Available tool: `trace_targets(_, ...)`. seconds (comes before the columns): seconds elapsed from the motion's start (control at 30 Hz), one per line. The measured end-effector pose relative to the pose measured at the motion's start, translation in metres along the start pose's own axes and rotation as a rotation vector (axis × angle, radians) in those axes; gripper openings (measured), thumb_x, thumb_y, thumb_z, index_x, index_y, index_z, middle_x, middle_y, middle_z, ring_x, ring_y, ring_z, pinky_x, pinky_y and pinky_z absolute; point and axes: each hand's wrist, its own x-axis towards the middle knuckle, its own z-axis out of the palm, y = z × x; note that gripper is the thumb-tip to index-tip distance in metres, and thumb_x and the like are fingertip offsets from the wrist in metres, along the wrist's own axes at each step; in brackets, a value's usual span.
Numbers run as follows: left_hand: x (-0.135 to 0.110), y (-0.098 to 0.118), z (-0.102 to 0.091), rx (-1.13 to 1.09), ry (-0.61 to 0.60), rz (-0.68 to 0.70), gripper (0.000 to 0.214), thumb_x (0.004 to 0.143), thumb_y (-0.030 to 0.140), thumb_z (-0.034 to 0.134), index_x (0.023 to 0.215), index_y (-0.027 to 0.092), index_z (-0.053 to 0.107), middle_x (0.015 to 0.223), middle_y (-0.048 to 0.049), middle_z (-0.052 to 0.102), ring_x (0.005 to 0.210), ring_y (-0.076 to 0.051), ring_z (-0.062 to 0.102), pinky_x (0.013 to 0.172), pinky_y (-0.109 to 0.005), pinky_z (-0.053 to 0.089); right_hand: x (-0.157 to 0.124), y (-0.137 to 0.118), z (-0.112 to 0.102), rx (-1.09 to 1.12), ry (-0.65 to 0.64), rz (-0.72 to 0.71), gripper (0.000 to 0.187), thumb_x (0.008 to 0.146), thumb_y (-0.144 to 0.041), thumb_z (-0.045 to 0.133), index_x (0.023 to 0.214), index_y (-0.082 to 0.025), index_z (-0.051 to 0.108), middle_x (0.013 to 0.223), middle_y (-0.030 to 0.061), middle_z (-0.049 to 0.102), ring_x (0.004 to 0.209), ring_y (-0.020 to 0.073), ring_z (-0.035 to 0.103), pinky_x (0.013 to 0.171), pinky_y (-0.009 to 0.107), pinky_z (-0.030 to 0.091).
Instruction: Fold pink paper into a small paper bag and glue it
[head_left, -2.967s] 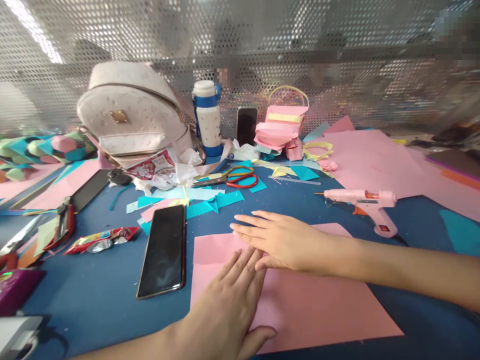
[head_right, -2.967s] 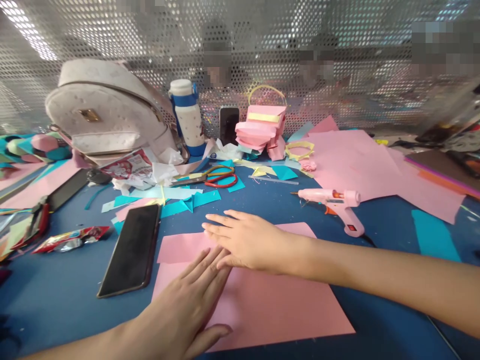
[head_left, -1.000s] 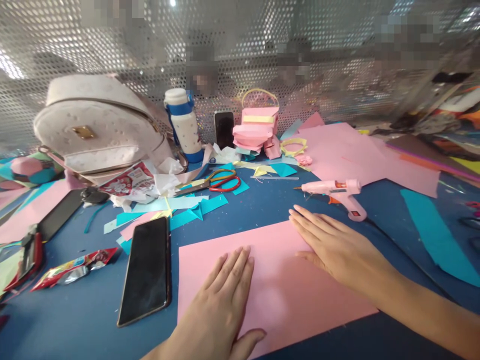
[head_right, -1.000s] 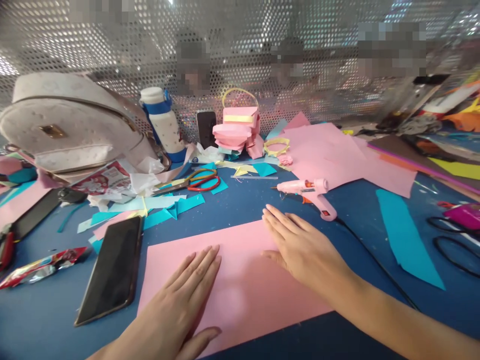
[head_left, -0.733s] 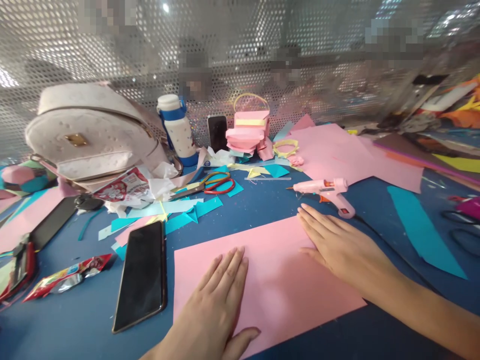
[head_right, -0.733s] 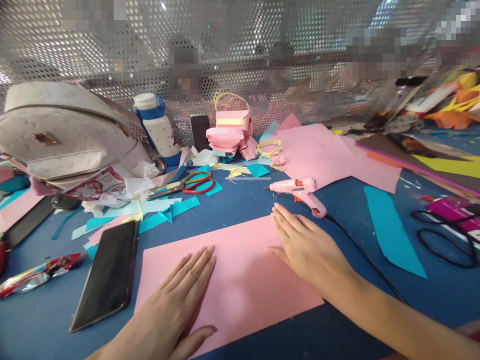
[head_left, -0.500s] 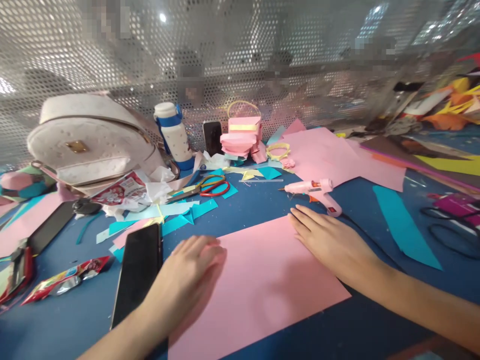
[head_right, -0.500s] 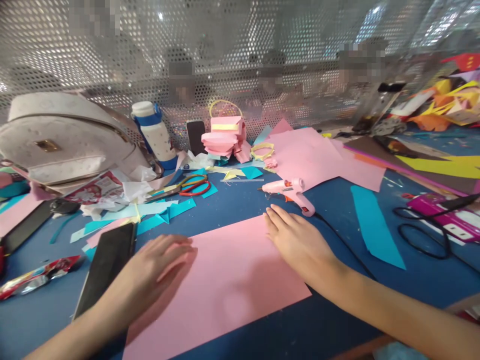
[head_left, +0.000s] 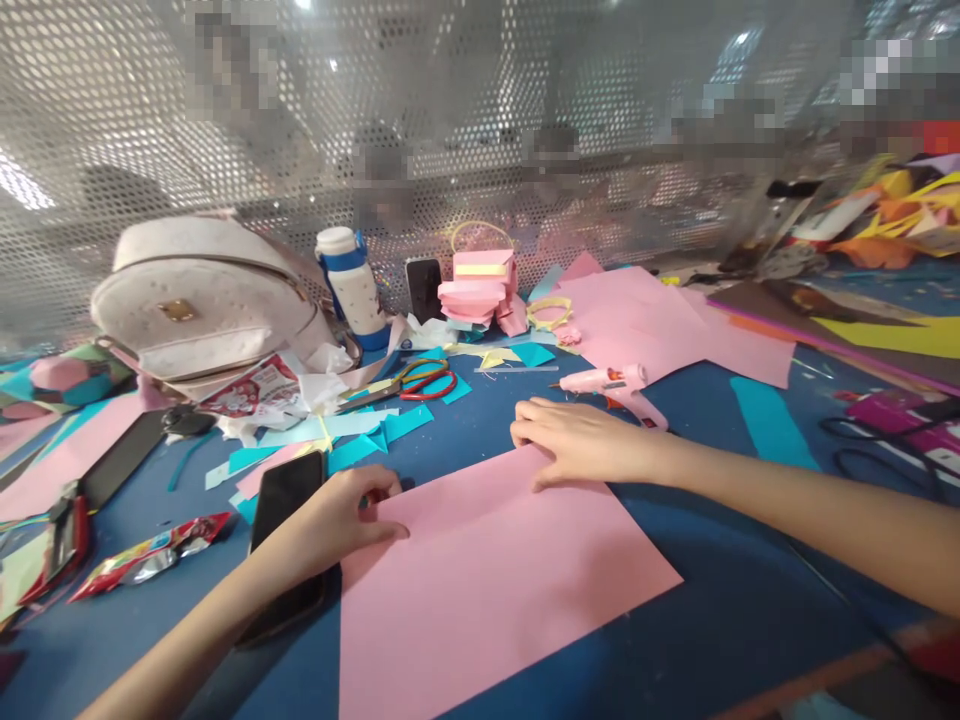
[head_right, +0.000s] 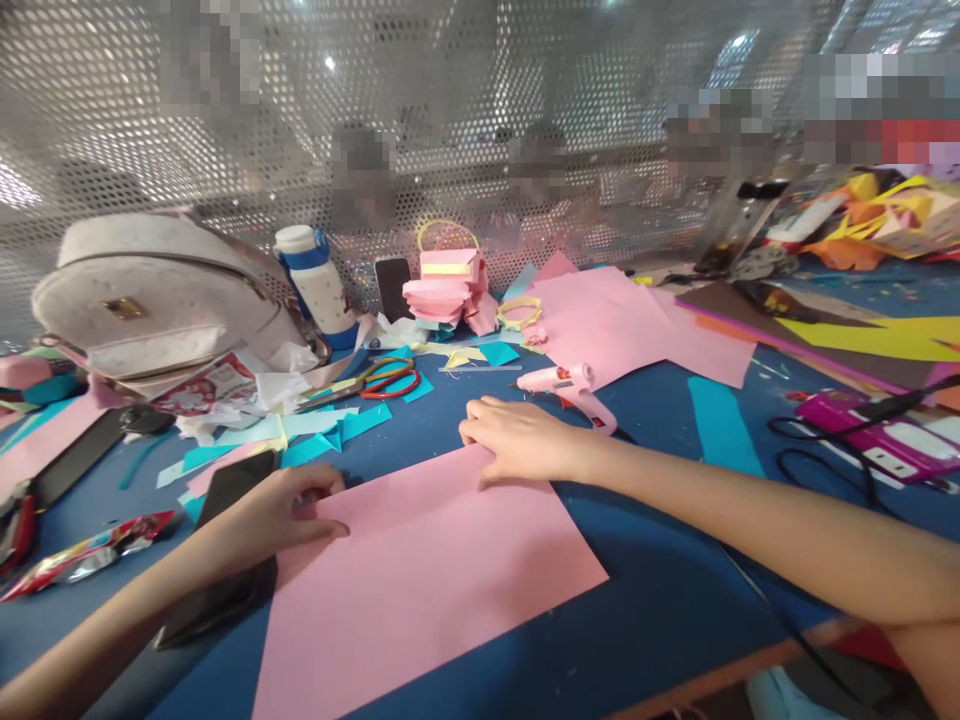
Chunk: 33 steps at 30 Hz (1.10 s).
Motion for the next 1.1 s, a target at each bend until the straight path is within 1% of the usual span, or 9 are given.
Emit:
trace_targets(0.17,-0.004,-0.005,-0.007,-0.077,0.041,-0.009,0.019,0.082,0.037,0.059,0.076,0.018,0.059,0.073,0.0027,0.058,0.072,-0.015,0.051,0.064,-0.024,0.036,0.001,0.000,-0.014,0.060,-0.138,0.067,0.009,0.078,-0.025,0.071,0.080,-0.023,0.062,0.080,-0.0007,0.063,0.080,0.0208,0.061,0.056,0.026,0.028)
trace_targets(0.33,-0.005,-0.006,-0.012,-0.051,0.009,-0.027,0.015,0.075,0.031,0.067,0.080,0.018,0.061,0.076,0.0037,0.060,0.073,-0.015,0.053,0.065,-0.022,0.036,-0.005,0.007,-0.013,0.060,-0.195,0.120,0.015,0.073,-0.023,0.070,0.065,-0.020,0.057,0.075,-0.0011,0.063,0.075,0.0191,0.060,0.053,0.026,0.024)
trace_targets(0.43,-0.007,-0.007,-0.013,0.004,-0.020,-0.055,0.016,0.072,0.028,0.069,0.084,0.019,0.065,0.081,0.0037,0.064,0.077,-0.016,0.057,0.065,-0.023,0.036,-0.010,0.012,-0.009,0.078,-0.194,0.166,0.018,0.072,-0.025,0.068,0.064,-0.019,0.053,0.071,-0.0018,0.062,0.070,0.0179,0.059,0.052,0.026,0.023)
trace_targets(0.57,-0.009,-0.008,-0.016,0.095,-0.020,-0.125,0.017,0.075,0.033,0.067,0.086,0.020,0.070,0.078,0.0031,0.067,0.075,-0.017,0.060,0.064,-0.024,0.037,-0.022,0.014,-0.008,0.038,-0.159,0.199,0.026,0.075,-0.023,0.066,0.059,-0.018,0.046,0.062,-0.0021,0.056,0.062,0.0159,0.055,0.052,0.026,0.021)
trace_targets(0.63,-0.008,-0.007,-0.017,0.111,-0.014,-0.140,0.017,0.077,0.034,0.065,0.083,0.019,0.070,0.076,0.0029,0.067,0.073,-0.018,0.061,0.063,-0.024,0.037,-0.029,0.015,-0.008,0.014,-0.146,0.199,0.026,0.078,-0.020,0.064,0.059,-0.018,0.047,0.061,-0.0020,0.057,0.060,0.0157,0.055,0.052,0.026,0.020)
trace_targets(0.73,-0.008,-0.006,-0.018,0.120,0.018,-0.123,0.014,0.080,0.031,0.062,0.080,0.020,0.070,0.075,0.0034,0.068,0.073,-0.017,0.062,0.063,-0.024,0.039,-0.041,0.015,-0.004,-0.025,-0.094,0.190,0.018,0.082,-0.010,0.058,0.066,-0.018,0.054,0.067,-0.0014,0.062,0.065,0.0168,0.060,0.055,0.026,0.022)
trace_targets(0.83,-0.009,-0.005,-0.016,0.216,0.110,-0.045,0.015,0.079,0.014,0.056,0.081,0.021,0.069,0.081,0.0032,0.070,0.076,-0.015,0.063,0.066,-0.023,0.040,-0.051,0.014,0.005,-0.075,-0.009,0.189,0.018,0.082,-0.005,0.056,0.069,-0.018,0.057,0.072,-0.0011,0.063,0.069,0.0175,0.063,0.059,0.026,0.026)
trace_targets(0.93,-0.012,-0.003,-0.009,0.428,0.193,0.081,0.026,0.078,0.003,0.051,0.083,0.022,0.068,0.084,0.0018,0.069,0.080,-0.017,0.064,0.071,-0.026,0.042,-0.058,0.010,0.017,-0.127,0.094,0.177,0.020,0.082,-0.003,0.056,0.069,-0.018,0.057,0.070,-0.0015,0.061,0.067,0.0169,0.061,0.059,0.027,0.027)
trace_targets(1.1,-0.016,0.010,0.016,0.832,0.366,0.291,0.023,0.081,0.002,0.052,0.079,0.020,0.065,0.074,-0.0016,0.063,0.070,-0.023,0.061,0.066,-0.035,0.044,-0.059,-0.001,0.032,-0.193,0.278,0.048,0.026,0.075,0.005,0.052,0.074,-0.020,0.060,0.072,-0.0009,0.061,0.070,0.0173,0.057,0.062,0.029,0.031)
